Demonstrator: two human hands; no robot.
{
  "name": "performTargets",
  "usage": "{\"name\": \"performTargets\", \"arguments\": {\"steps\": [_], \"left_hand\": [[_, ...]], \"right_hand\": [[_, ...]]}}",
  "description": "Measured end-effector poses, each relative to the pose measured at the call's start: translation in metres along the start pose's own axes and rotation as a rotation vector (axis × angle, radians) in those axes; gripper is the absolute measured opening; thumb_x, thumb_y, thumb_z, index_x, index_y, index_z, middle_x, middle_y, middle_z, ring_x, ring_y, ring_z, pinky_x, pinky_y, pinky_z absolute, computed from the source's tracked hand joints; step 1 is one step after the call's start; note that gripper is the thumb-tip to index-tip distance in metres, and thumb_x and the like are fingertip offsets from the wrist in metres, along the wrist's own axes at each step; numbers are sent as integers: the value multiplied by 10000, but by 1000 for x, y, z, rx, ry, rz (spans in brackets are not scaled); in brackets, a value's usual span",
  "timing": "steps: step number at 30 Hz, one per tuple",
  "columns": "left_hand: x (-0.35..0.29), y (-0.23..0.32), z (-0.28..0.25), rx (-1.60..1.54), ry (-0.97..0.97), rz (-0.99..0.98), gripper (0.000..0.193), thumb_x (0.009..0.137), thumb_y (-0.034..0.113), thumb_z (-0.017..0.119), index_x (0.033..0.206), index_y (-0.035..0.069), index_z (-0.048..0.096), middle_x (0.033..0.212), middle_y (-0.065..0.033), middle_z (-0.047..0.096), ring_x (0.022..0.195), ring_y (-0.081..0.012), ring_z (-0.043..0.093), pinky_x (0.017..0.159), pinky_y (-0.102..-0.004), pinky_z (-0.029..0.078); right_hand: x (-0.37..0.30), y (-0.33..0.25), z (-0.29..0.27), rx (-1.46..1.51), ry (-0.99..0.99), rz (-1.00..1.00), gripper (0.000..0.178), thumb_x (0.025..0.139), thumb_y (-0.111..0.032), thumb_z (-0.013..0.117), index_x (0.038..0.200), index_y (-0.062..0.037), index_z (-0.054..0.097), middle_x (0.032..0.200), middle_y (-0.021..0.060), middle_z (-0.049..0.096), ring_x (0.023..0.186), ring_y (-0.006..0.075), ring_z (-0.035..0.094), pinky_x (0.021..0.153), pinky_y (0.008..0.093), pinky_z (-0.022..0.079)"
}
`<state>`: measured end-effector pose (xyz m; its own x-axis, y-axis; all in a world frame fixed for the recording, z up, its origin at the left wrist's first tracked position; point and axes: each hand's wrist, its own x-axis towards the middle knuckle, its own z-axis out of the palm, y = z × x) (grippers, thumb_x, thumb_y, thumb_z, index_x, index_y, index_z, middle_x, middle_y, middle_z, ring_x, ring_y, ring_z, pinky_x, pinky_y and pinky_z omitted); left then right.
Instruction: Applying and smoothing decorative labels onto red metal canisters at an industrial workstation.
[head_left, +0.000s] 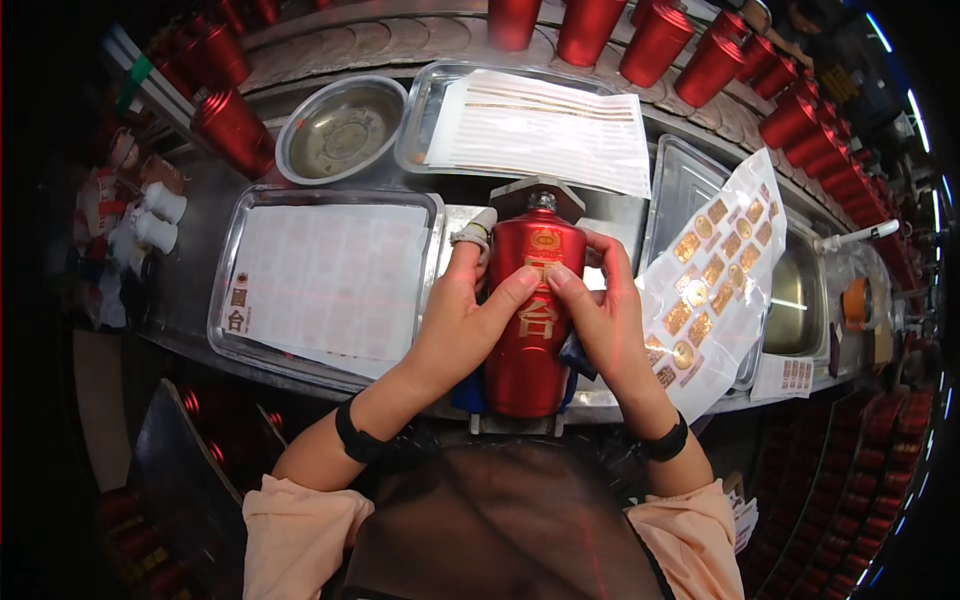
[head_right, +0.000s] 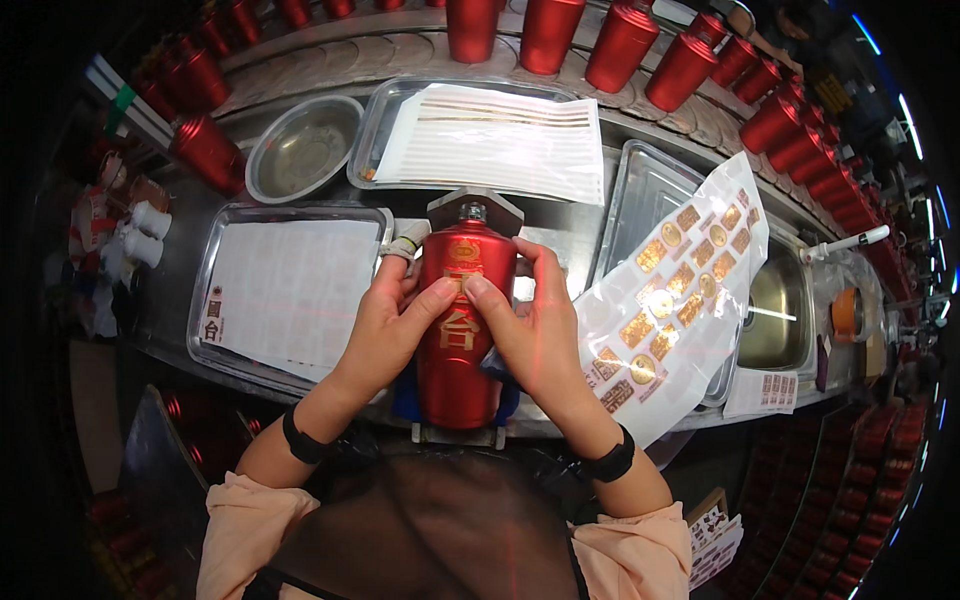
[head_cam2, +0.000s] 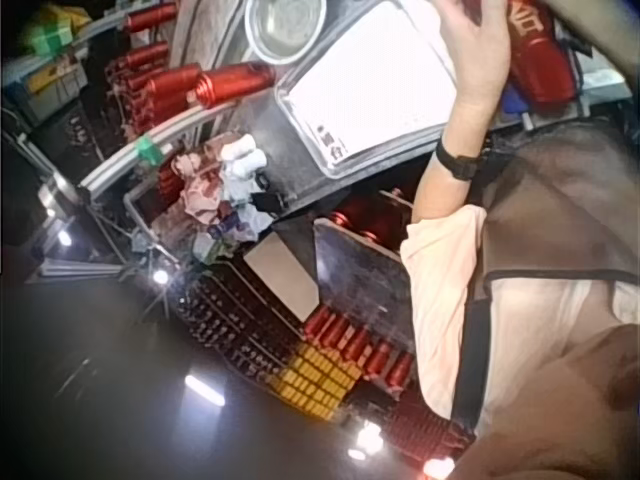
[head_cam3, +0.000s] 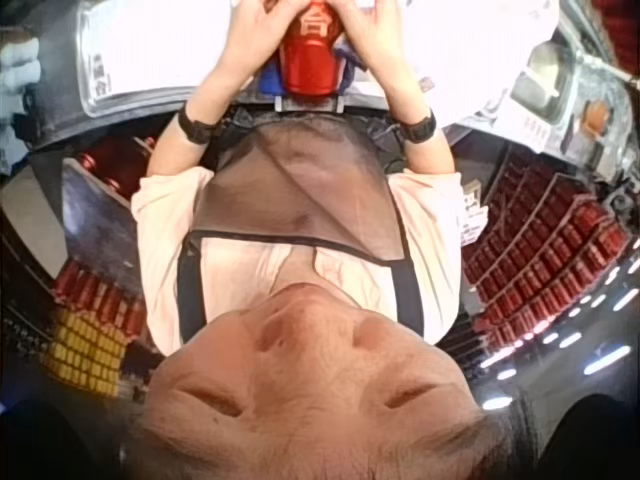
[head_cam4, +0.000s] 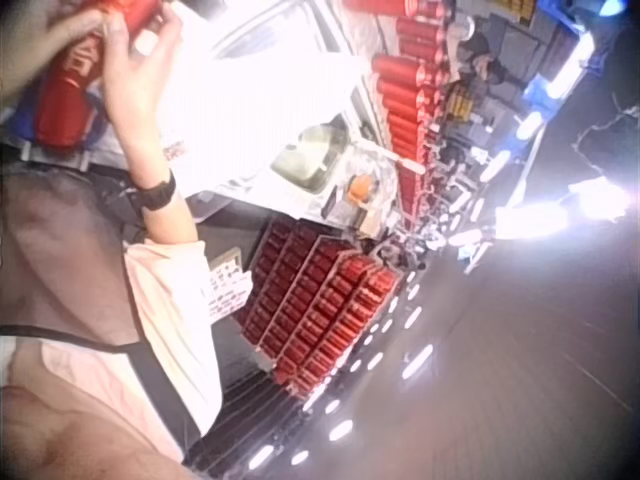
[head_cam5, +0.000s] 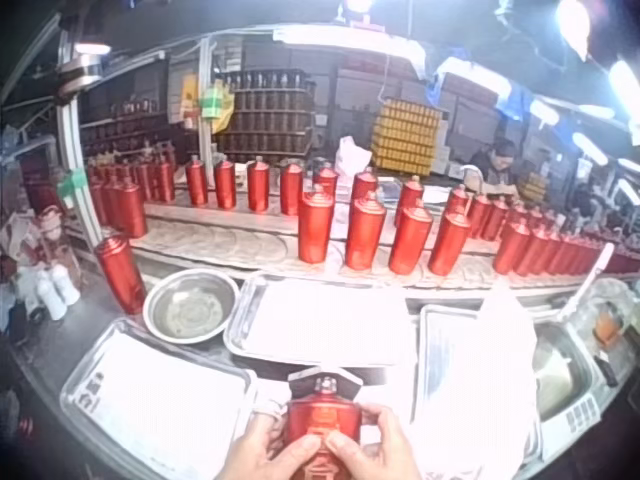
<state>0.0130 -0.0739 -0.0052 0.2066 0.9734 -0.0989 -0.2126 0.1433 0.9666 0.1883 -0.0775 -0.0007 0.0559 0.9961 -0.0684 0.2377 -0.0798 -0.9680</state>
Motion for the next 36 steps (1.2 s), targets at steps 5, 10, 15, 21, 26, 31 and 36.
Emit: {"name": "performTargets", "arguments": {"steps": [5,10,15,21,26,31,36], "left_hand": [[5,8,4,-2,20,33,729,952,196,672,1475,-107,263,1346,-236,535,1214,-216,565,1011,-331,470],[12,7,4,-2,30,4,694,944,189,686,1450,-102,309,1287,-223,580,1126,-200,617,926,-307,517],[10,4,2,32,38,18,700,938,199,694,1448,-88,311,1312,-241,561,1162,-216,604,955,-314,506],[-10,6,-6,-33,2,-19,803,903,217,731,1484,-60,250,1450,-263,426,1364,-293,445,1150,-403,333],[-32,13,-10,163,-118,3,884,891,182,733,1529,-37,161,1512,-247,349,1427,-305,359,1178,-412,276],[-32,7,-7,167,-98,-6,925,889,146,729,1560,-22,115,1536,-220,323,1445,-279,333,1189,-404,248],[-31,7,-3,132,-107,10,897,892,152,724,1552,-22,143,1526,-209,344,1430,-267,355,1186,-395,255]], "right_hand": [[7,-1,-2,27,-3,-28,619,877,-362,736,1289,27,487,1168,170,610,713,115,600,618,249,493],[11,-2,2,17,2,7,530,887,-354,728,1196,15,506,1152,142,614,660,97,578,616,254,494],[16,1,-4,35,1,9,463,890,-330,722,1162,-2,540,1076,109,626,672,102,581,640,243,488],[26,11,-40,628,2,458,419,975,-403,532,1171,-45,623,1013,80,661,625,155,610,578,235,457],[5,-21,-46,563,84,146,197,861,-77,659,1044,-22,614,972,88,639,827,166,659,705,291,556],[-23,-52,-27,-191,-74,-487,238,807,24,700,1027,-20,622,935,90,649,808,180,645,737,278,513],[14,-54,-19,-446,-27,-762,268,788,-52,748,1039,-26,656,906,144,677,781,311,646,694,381,508]]}}
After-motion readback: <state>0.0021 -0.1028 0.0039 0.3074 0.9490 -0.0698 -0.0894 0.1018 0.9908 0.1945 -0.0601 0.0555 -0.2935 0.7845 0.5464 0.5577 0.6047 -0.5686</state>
